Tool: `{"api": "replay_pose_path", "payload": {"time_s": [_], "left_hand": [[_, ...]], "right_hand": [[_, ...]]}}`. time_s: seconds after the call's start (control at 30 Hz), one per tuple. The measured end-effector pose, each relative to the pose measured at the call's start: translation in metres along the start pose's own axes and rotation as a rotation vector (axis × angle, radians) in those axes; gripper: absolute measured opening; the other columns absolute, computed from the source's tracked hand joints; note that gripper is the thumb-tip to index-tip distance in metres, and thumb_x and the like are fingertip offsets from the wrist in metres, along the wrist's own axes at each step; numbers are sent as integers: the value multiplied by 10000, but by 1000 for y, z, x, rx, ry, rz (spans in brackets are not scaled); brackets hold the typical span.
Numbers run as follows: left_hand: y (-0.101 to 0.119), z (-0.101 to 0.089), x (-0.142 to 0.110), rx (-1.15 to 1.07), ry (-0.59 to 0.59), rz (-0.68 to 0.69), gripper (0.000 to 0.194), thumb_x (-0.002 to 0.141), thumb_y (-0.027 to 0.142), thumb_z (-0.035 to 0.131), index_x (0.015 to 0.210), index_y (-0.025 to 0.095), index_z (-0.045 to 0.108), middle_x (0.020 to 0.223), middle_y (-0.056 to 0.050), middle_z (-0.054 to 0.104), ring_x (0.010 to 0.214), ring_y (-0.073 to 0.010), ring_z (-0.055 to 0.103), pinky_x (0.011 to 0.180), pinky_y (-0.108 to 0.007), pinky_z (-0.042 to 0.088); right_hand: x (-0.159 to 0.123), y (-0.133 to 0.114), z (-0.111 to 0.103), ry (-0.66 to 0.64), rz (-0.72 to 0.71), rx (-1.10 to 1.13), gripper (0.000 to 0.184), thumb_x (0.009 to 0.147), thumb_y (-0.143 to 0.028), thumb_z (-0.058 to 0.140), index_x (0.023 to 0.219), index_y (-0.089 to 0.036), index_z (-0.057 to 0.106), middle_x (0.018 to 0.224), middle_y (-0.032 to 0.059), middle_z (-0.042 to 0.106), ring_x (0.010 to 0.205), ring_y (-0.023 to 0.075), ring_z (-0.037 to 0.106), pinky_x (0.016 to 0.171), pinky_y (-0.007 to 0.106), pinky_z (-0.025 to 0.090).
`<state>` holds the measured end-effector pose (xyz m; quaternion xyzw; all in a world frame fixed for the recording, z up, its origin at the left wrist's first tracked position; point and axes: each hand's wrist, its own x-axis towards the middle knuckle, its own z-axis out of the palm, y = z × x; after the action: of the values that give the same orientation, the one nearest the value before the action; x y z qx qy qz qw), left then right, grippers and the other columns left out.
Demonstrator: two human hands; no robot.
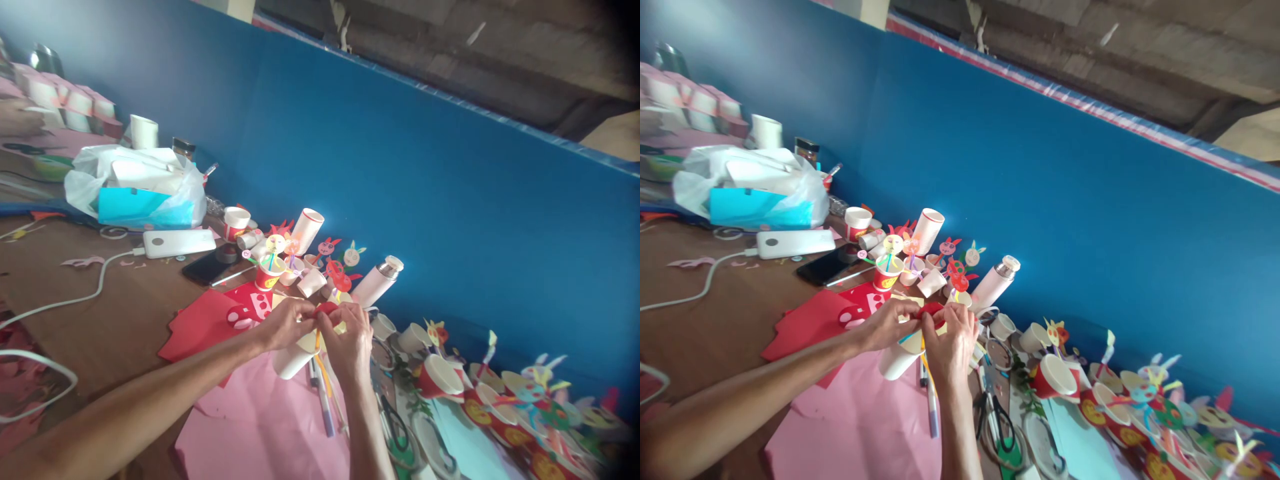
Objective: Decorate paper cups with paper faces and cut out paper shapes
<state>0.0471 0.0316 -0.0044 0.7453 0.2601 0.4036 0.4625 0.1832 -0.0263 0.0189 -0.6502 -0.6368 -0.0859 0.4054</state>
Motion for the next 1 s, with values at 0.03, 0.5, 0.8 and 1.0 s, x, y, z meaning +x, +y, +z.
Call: {"api": "replay_pose_path", "payload": {"time_s": [0.03,0.5,0.8,1.0], "left_hand": [[1,0,0,2,-2,-5,233,797,293,544,646,123,594,643,12,518,646,-116,485,565,-193,341],[4,-1,-3,-107,-110,-90,195,789,226,476,612,143,469,603,35,396,581,-91,369,531,-221,278],[0,2,-1,-129,-66,-123,276,786,269,465,557,169,348,577,49,289,555,-83,292,500,-227,223],[5,2,-1,-134,-12,-156,250,751,280,468,543,165,392,559,49,319,525,-80,305,483,-215,232]], "right_hand": [[0,1,0,1,-6,-7,249,753,-341,649,576,-196,554,845,30,611,856,224,537,789,345,322],[0,3,-4,-71,15,-64,211,762,-334,624,617,-204,543,803,-1,599,819,203,514,777,330,299],[0,3,-5,-68,-11,-56,215,783,-340,585,624,-207,530,805,7,597,807,207,508,763,330,311],[0,1,-4,-43,-9,-50,229,795,-369,583,638,-209,537,789,3,601,816,208,519,786,336,311]]}}
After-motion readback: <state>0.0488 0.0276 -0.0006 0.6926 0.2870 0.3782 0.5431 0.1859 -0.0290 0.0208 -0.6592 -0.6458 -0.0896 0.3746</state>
